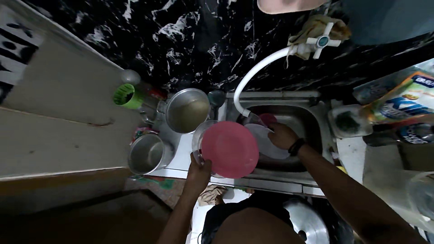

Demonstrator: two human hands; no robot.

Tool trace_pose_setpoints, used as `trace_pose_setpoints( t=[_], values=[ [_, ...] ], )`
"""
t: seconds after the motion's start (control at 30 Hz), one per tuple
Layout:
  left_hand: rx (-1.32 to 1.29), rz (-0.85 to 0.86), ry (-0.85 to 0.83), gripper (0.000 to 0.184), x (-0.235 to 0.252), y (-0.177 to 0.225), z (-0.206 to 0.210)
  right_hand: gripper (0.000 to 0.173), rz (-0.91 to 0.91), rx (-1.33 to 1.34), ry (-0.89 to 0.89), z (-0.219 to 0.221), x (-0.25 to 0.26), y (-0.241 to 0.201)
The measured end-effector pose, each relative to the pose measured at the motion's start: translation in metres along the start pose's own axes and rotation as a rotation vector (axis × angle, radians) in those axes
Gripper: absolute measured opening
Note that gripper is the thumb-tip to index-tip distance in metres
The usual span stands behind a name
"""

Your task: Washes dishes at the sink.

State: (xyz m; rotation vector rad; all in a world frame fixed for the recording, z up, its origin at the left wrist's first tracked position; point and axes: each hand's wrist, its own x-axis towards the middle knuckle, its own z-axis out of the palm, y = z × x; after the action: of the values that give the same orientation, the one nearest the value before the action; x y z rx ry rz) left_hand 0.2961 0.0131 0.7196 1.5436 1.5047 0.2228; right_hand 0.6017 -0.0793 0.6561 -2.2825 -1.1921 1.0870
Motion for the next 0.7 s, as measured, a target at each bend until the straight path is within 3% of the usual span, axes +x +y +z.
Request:
trace_pose_setpoints(
  t=[0.2, 0.4, 0.57, 0.7],
  values=[
    [-0.013, -0.022, 0.047, 0.057, -0.007, -0.001, -0.005, 0.050, -0.039, -0.309, -0.156, -0.012, 0.006, -0.047],
    [0.053, -0.032, 0.017, 0.059, -0.007, -0.013, 0.000, 0.057, -0.116, -0.454, -0.179, -0.039, -0.022, -0.038],
    [0.124, -0.073, -0.045, 0.065, -0.001, -0.016, 0.004, 0.053, -0.535, -0.450, -0.017, -0.036, -0.032, 0.011],
    [0.100, -0.042, -0.058, 0.061, 0.004, -0.017, 0.007, 0.048, -0.625, -0.476, 0.039, -0.045, -0.043, -0.003]
  ],
)
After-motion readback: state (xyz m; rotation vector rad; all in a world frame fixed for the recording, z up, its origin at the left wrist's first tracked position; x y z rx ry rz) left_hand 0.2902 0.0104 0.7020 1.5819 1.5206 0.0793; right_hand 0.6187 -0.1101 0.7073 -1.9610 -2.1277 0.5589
